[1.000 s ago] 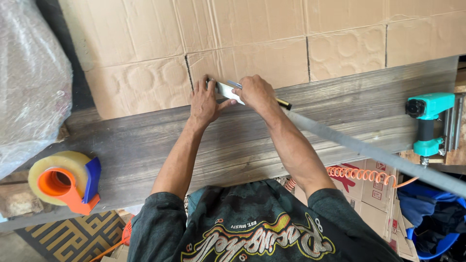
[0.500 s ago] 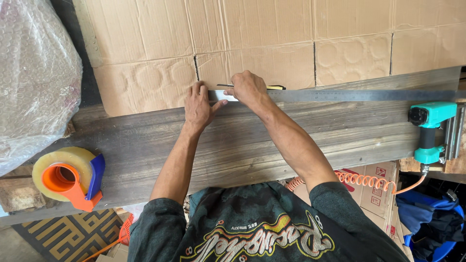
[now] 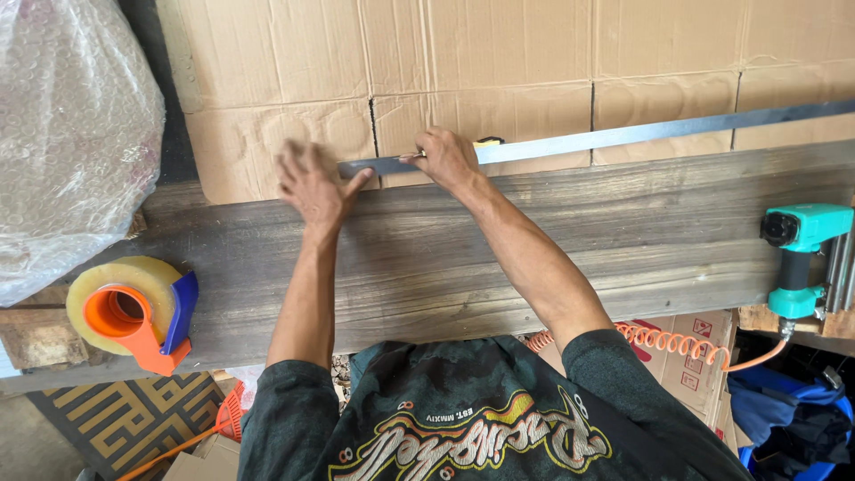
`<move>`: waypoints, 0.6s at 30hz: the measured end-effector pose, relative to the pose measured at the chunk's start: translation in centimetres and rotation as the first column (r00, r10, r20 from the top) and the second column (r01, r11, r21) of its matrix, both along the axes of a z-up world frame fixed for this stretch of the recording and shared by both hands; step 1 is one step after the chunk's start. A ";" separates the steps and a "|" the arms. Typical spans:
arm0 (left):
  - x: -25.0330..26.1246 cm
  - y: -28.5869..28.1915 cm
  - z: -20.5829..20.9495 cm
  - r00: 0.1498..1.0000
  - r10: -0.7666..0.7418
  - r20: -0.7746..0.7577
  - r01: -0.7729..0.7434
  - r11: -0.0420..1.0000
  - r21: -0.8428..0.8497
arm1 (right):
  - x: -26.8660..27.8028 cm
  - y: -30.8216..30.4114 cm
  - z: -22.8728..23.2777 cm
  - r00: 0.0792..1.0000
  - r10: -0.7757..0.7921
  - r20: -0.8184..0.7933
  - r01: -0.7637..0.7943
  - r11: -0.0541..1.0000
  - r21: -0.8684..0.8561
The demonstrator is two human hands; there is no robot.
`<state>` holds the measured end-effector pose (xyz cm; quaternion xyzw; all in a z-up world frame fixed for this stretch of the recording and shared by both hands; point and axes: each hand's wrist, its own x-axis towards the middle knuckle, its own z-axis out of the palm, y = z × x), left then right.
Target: The person uses a metal ruler and a utility knife to score and cut a large piece of cardboard on a wooden workbench. They repeatedly align the ruler, score along its edge, and adjust the position to create straight cuts across the cardboard.
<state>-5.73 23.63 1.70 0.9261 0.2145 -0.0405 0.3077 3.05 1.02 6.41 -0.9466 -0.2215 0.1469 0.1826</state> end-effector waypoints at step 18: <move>0.1 6.8 -1.4 0.938 0.344 -0.048 -0.338 0.935 0.104 | 0.7 -1.9 -6.4 0.959 0.039 0.280 -0.040 0.999 -0.003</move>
